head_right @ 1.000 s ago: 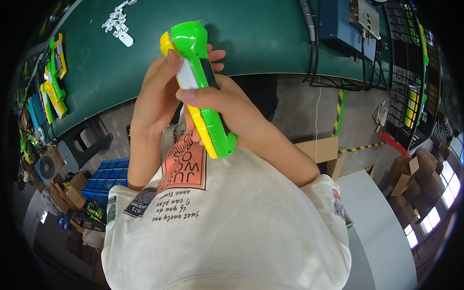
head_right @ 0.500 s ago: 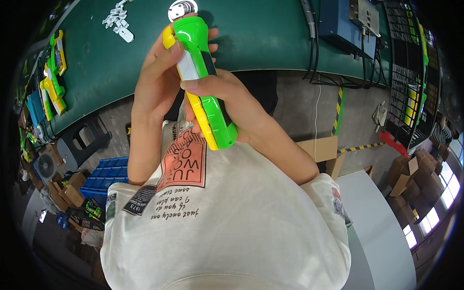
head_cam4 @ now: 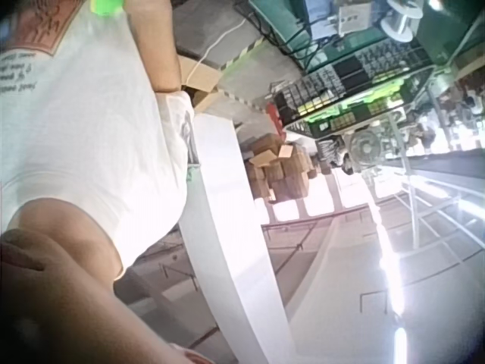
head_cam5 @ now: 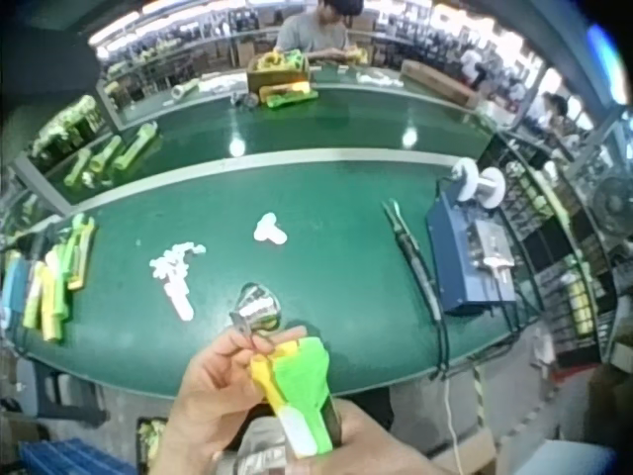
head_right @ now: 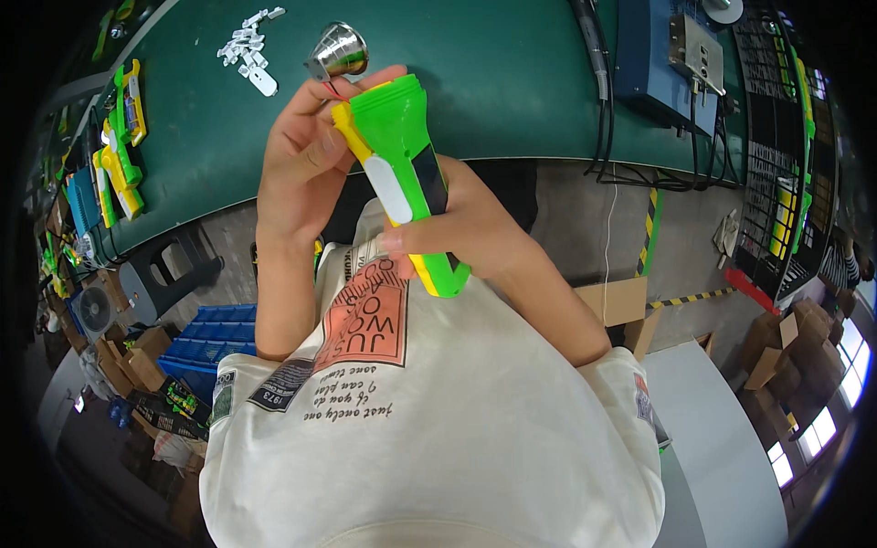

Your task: The person assembles a plastic flashlight by hand, inserting a battery spring, circuit board, battery, and reflector into the flashlight housing.

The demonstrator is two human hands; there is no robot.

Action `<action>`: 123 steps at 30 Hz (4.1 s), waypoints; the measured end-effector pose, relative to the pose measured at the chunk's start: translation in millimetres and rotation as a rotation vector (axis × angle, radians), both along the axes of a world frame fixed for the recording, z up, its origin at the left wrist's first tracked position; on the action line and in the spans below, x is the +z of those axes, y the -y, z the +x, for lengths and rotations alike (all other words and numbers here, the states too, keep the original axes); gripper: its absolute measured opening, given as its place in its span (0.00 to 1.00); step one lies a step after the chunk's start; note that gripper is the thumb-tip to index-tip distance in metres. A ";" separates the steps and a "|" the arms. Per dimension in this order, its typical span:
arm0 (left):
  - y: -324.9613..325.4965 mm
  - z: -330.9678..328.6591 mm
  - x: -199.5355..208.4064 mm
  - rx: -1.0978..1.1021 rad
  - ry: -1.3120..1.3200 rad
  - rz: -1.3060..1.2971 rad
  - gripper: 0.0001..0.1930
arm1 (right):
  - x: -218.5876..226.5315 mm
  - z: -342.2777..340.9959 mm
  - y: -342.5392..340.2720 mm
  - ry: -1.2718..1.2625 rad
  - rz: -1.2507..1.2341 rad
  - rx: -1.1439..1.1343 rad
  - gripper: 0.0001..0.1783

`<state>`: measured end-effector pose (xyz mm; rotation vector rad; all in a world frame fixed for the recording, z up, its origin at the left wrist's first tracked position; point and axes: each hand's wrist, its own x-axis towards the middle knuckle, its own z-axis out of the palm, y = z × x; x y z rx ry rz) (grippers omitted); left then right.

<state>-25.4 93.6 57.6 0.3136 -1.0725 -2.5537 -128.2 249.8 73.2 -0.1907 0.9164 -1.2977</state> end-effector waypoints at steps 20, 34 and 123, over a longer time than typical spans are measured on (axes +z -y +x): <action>-18.8 -10.1 34.8 -0.013 0.435 -0.329 0.19 | 8.8 7.1 7.1 -0.003 0.015 -0.010 0.27; -18.9 -4.4 0.4 -0.159 0.102 0.041 0.44 | 7.0 12.1 2.2 0.012 0.016 -0.022 0.23; -39.5 30.0 -2.1 0.318 0.274 -0.305 0.29 | -0.9 26.2 0.3 -1.312 0.014 -0.105 0.30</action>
